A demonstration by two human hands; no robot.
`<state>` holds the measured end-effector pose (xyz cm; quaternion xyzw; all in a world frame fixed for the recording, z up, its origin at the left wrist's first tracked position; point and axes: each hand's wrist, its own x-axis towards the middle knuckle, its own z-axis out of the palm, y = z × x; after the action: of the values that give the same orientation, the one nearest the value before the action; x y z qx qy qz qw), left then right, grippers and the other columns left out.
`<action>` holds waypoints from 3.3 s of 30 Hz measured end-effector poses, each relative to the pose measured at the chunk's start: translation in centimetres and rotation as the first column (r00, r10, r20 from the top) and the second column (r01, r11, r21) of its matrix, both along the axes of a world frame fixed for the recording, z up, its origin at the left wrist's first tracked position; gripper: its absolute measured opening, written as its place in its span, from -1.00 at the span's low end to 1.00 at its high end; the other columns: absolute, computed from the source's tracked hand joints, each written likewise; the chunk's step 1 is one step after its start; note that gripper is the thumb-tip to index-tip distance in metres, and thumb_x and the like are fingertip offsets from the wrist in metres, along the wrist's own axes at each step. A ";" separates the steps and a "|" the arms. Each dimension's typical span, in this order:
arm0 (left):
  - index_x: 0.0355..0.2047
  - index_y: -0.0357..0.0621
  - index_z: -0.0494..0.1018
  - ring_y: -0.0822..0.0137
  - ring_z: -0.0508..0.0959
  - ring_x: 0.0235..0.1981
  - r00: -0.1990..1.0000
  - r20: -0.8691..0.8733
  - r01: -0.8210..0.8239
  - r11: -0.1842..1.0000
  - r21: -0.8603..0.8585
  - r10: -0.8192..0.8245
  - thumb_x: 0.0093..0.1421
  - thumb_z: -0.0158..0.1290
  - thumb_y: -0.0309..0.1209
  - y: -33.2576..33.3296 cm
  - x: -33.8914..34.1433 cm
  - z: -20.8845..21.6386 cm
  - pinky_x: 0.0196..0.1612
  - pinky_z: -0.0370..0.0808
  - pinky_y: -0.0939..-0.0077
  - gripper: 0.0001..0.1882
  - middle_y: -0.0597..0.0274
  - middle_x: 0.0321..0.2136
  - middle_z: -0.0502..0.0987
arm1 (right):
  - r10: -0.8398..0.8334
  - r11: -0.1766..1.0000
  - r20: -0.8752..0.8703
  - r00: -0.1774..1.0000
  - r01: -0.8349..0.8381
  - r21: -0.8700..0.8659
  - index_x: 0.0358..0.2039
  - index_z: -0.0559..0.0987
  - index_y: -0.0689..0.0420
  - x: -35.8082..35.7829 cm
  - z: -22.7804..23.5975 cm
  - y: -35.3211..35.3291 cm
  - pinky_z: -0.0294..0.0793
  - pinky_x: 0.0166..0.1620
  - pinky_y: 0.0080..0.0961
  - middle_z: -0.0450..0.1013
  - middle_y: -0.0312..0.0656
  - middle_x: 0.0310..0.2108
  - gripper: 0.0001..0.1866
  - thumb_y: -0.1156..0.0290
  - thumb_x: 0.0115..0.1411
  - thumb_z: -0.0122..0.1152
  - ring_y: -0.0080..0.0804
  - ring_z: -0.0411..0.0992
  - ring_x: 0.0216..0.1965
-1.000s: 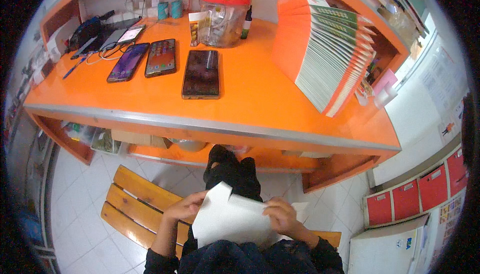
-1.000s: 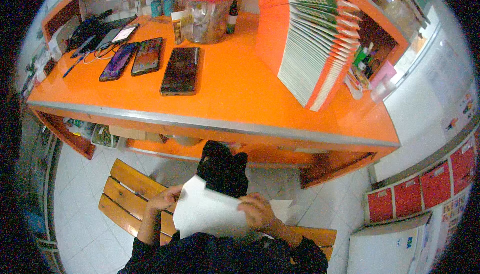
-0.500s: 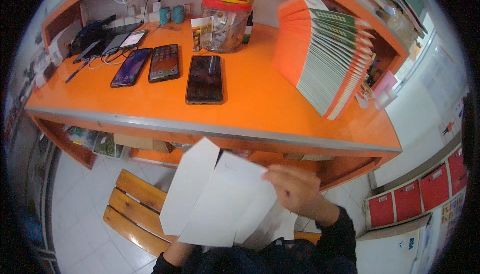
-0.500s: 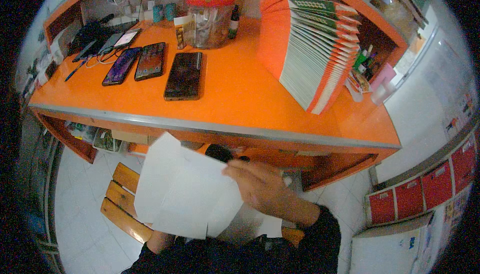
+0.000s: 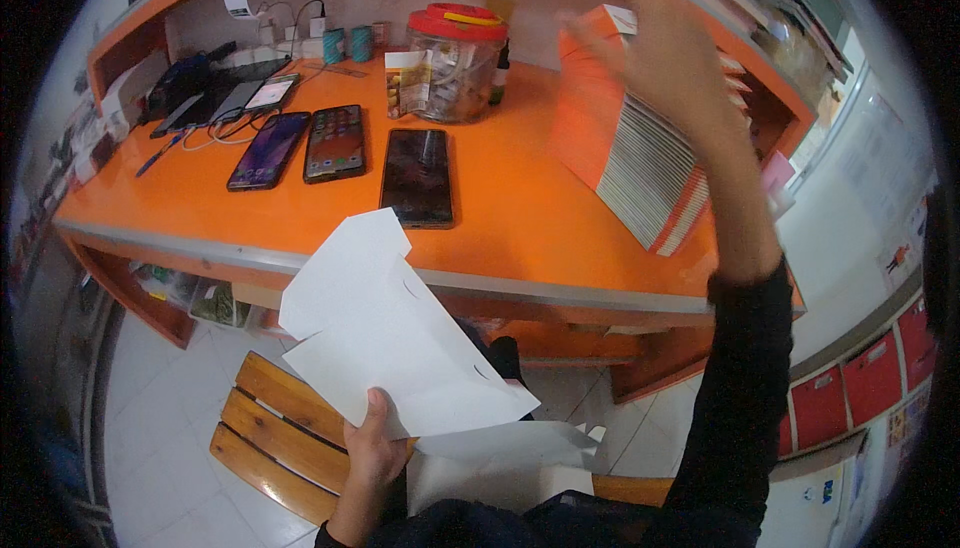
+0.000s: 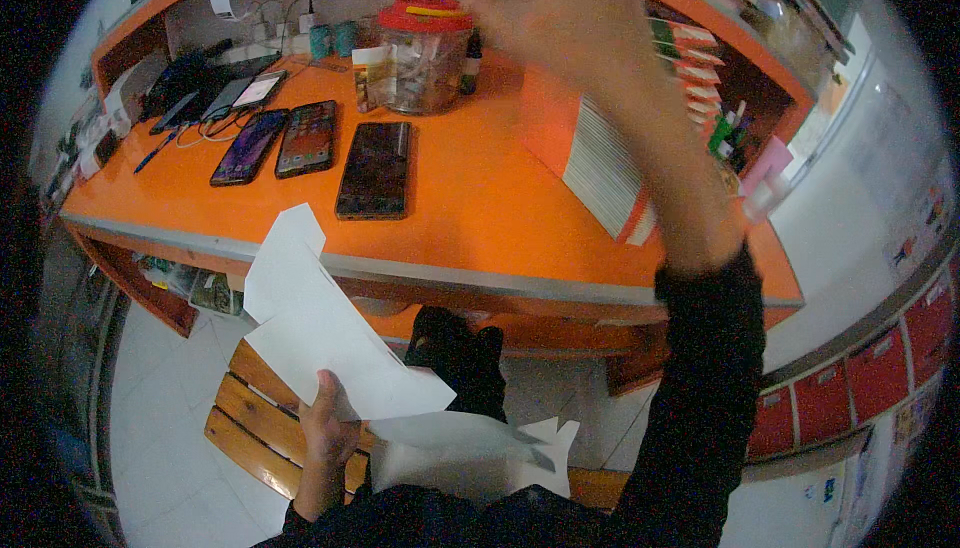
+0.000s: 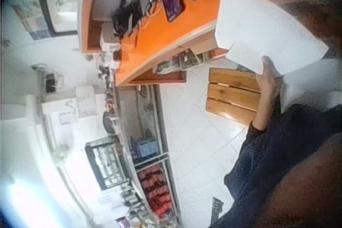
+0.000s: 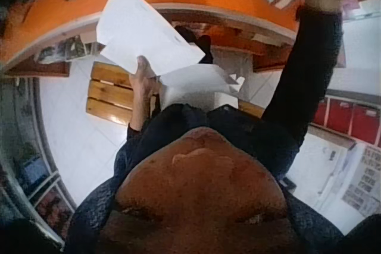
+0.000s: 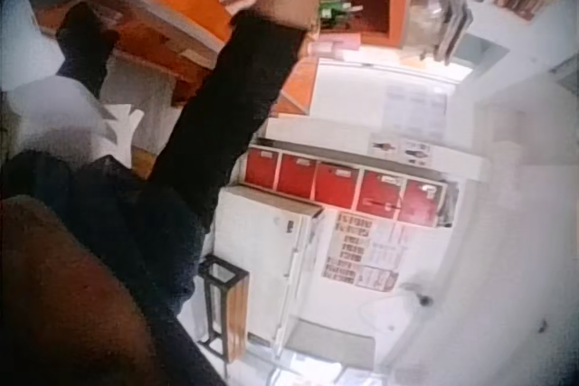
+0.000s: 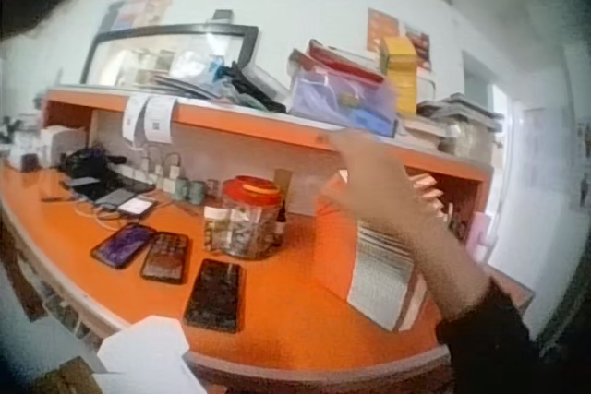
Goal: The person sits at an orange counter and folds small, flat paper sheets into small rectangular boxes. They repeatedly pick up a sheet, fold the sides, and tuck the flaps to form a box, then place the finished box on a growing stack on the counter.
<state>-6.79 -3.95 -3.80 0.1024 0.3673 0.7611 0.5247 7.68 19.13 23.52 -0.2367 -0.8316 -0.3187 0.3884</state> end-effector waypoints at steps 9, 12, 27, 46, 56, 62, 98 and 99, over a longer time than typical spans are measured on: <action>-0.01 -0.22 0.03 0.23 0.29 -0.10 0.990 -0.080 -0.119 0.990 -0.070 0.113 0.08 -0.03 -0.32 0.3 -1.4 -1.4 -0.05 0.27 0.30 -0.47 0.09 -0.14 0.24 | -0.519 0.665 0.357 0.776 0.629 -0.402 0.15 -0.12 -0.06 6.8 0.1 12.3 -0.02 0.14 -0.36 -0.14 0.02 0.15 0.03 0.08 -0.29 0.27 -0.13 -0.09 0.16; -0.01 -0.21 0.04 0.24 0.30 -0.11 0.987 -0.093 -0.140 0.986 -0.093 0.131 0.08 -0.03 -0.32 0.9 -1.5 -1.9 -0.06 0.28 0.32 -0.49 0.11 -0.15 0.26 | -0.389 0.670 0.312 0.867 0.499 -0.549 0.16 -0.19 -0.08 9.3 -1.8 11.3 -0.01 0.14 -0.35 -0.09 0.04 0.13 0.00 0.14 -0.21 0.23 -0.12 -0.05 0.14; -0.02 -0.25 0.05 0.21 0.32 -0.13 0.996 -0.027 -0.079 0.995 0.058 0.081 0.07 -0.03 -0.28 2.6 0.5 -1.7 -0.06 0.27 0.30 -0.46 0.10 -0.16 0.27 | -0.556 0.699 0.205 0.805 0.587 -0.408 0.15 -0.23 -0.20 9.2 -7.4 6.4 0.30 -0.12 -0.20 0.33 0.08 -0.17 0.21 0.15 -0.49 0.36 0.02 0.35 -0.21; -0.05 -0.28 0.11 0.17 0.35 -0.12 0.769 -0.141 0.638 0.734 0.232 -0.624 0.21 -0.51 -0.05 29.7 13.9 11.2 -0.03 0.23 0.29 -0.45 -0.02 -0.12 0.30 | -0.411 0.534 -0.522 0.747 -0.267 -0.802 0.13 -0.13 -0.12 20.2 -11.9 2.9 0.22 -0.07 -0.11 0.25 -0.05 -0.06 -0.02 0.00 -0.29 0.14 -0.08 0.25 -0.09; -0.07 -0.38 0.14 0.15 0.38 -0.15 0.650 -0.677 0.711 0.591 0.381 -0.346 0.21 -0.44 -0.16 28.2 16.7 20.1 -0.05 0.26 0.41 -0.50 -0.08 -0.18 0.35 | -0.473 0.393 -0.598 0.647 -0.453 -0.801 0.12 -0.07 -0.07 23.2 -13.9 2.9 0.18 -0.04 -0.18 0.22 -0.07 -0.04 -0.15 -0.07 -0.18 -0.02 -0.16 0.21 -0.05; -0.23 -0.35 0.34 -0.03 0.39 -0.18 -0.108 -0.986 0.740 0.673 0.008 0.130 0.14 -0.40 -0.22 29.1 24.5 24.9 -0.10 0.28 0.25 -0.54 -0.19 -0.22 0.36 | -0.507 0.418 -0.685 0.523 -0.546 -0.726 0.12 -0.03 -0.04 23.2 -17.5 2.0 0.16 -0.03 -0.22 0.20 -0.08 -0.03 -0.21 -0.11 -0.11 -0.12 -0.20 0.18 -0.03; -0.02 -0.45 -0.06 0.09 0.20 -0.05 0.854 -0.505 0.472 0.601 0.645 -0.128 0.15 -0.23 -0.28 19.4 6.7 26.5 0.00 0.19 0.22 -0.47 -0.16 -0.11 0.13 | 0.273 0.925 -0.902 0.335 -0.348 0.151 -0.05 0.22 0.30 22.4 -9.8 -1.5 0.06 0.07 -0.34 0.20 -0.01 -0.07 -0.54 0.21 0.14 -0.24 -0.25 0.13 0.02; -0.05 -0.41 0.01 0.16 0.24 -0.11 0.787 -0.611 0.499 0.668 0.552 -0.083 0.13 -0.20 -0.26 18.6 5.1 24.9 -0.06 0.23 0.28 -0.50 -0.09 -0.16 0.18 | 0.344 0.902 -0.883 0.318 -0.375 0.216 -0.06 0.23 0.30 22.4 -10.7 -1.8 0.07 0.06 -0.32 0.21 0.01 -0.08 -0.54 0.21 0.13 -0.22 -0.21 0.15 0.00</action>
<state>-1.65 14.69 21.06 0.5584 0.1663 0.6816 0.4426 30.11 17.30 12.84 -0.1858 -0.5222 -0.0331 0.8317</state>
